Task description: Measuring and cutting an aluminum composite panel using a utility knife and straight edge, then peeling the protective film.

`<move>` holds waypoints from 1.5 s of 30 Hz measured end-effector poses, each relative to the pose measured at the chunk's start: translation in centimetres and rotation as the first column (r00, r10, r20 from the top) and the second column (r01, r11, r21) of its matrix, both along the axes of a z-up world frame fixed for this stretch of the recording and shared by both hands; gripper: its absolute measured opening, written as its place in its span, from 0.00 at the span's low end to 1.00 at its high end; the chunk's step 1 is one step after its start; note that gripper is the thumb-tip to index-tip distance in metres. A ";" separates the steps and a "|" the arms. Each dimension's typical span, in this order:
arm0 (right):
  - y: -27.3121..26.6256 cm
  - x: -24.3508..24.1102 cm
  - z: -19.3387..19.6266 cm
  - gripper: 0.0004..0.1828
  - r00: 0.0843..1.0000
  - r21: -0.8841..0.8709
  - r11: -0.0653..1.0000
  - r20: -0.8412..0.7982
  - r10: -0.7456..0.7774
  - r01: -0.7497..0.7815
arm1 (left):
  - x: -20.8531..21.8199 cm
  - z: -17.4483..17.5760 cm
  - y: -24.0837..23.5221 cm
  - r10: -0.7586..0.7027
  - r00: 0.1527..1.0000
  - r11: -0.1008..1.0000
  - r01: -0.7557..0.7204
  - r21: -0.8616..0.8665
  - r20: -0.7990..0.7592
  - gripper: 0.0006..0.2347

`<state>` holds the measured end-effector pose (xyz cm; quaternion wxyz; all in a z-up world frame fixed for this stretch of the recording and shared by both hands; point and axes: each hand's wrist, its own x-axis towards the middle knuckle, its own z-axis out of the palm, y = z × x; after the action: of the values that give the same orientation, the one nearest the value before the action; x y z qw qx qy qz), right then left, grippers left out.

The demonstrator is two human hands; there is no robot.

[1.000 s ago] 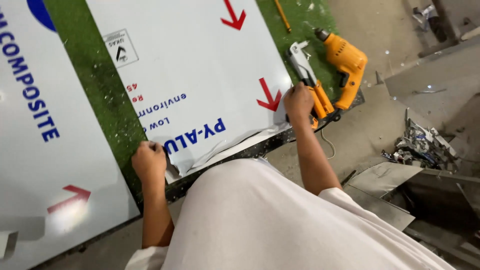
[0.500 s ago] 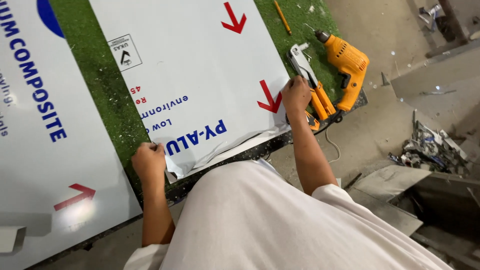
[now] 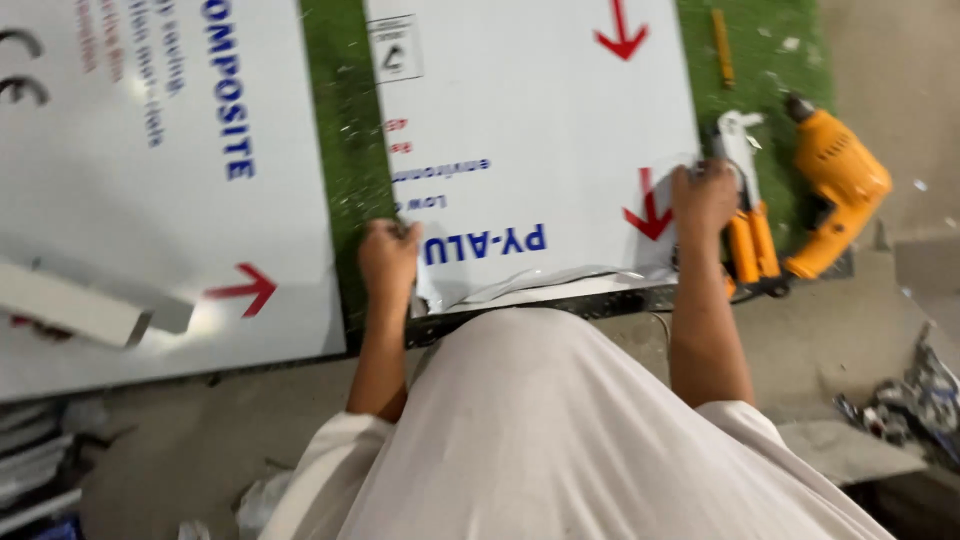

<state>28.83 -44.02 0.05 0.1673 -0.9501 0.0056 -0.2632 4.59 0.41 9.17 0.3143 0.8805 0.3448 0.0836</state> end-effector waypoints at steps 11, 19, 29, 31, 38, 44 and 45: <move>1.2 -0.7 0.2 0.10 0.984 0.266 0.955 0.154 0.091 -0.130 | 1.9 -2.5 0.0 0.122 0.993 0.953 -0.115 -0.279 0.007 0.13; 2.5 1.4 4.1 0.26 0.960 -0.032 0.998 -0.270 -0.068 0.062 | 1.0 4.7 -0.7 0.276 0.959 0.755 -0.170 -0.633 0.071 0.26; 3.1 3.2 -0.9 0.13 0.995 0.165 0.981 -0.017 -0.101 0.102 | 3.5 1.6 -2.4 0.536 0.841 0.613 -0.323 -0.721 0.078 0.22; 3.8 2.4 0.6 0.13 0.999 0.218 0.975 -0.016 -0.046 0.048 | 4.0 1.2 -2.6 0.457 0.888 0.631 -0.287 -0.721 0.046 0.23; 2.9 6.5 0.6 0.11 0.968 0.030 0.995 -0.237 -0.081 0.091 | 3.2 5.8 -1.5 0.426 0.901 0.607 -0.220 -0.764 0.079 0.22; 4.1 9.4 -1.8 0.10 0.935 0.006 0.955 -0.206 -0.288 0.295 | 5.7 2.2 -0.4 0.243 0.966 0.816 -0.154 -0.557 0.089 0.23; 4.4 8.8 -1.4 0.08 0.975 0.087 0.974 -0.091 -0.201 0.209 | 6.4 1.1 -0.3 0.278 0.958 0.820 -0.195 -0.538 0.077 0.22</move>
<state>37.66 -39.60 -1.36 0.1843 -0.9452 0.1232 -0.2397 10.96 0.15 10.22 0.5551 0.7024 0.4361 0.0916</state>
